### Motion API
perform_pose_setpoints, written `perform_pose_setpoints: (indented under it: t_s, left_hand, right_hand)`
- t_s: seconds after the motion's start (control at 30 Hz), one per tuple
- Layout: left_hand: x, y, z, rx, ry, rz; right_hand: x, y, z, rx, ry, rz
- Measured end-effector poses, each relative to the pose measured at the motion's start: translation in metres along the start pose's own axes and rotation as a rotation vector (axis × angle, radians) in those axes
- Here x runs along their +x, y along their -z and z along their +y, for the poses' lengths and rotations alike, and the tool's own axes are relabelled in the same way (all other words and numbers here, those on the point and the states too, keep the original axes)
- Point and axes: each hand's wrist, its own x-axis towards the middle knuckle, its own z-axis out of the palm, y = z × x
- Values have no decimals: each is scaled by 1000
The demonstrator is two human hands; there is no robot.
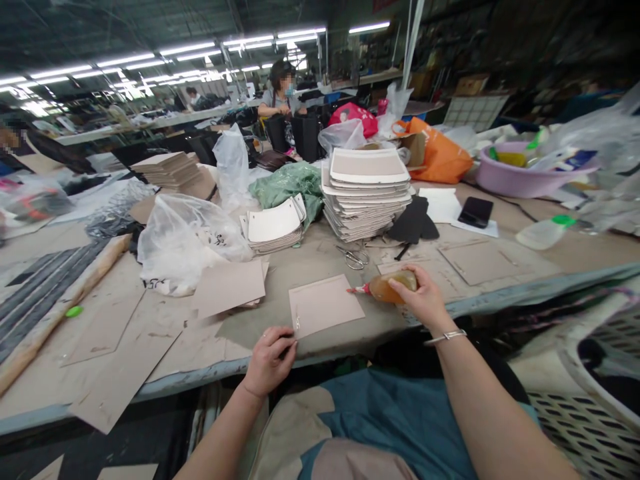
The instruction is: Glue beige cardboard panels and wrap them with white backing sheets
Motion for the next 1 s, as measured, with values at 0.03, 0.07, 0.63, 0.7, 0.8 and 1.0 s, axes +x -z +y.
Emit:
perform_pose_setpoints:
  t_s: [0.03,0.07,0.63,0.7,0.8,1.0]
  left_hand:
    - [0,0,0,3,-1,2]
    - [1,0,0,7,-2,2]
    - [0,-1,0,13,9,-6]
    - [1,0,0,16,12,-9]
    - [1,0,1,21,25,-11]
    - [0,2,-1,-20,43,-49]
  right_hand:
    - [0,0,-1,3,4,-11]
    - [0,2,-2,4,5,-35]
    - [7,-3,-5,-3,52,-48]
    - [9,-10,-3,-15,75,11]
    - [7,-5,-4,-23,91,-10]
    - [-1,31,-12,-74,12,-212]
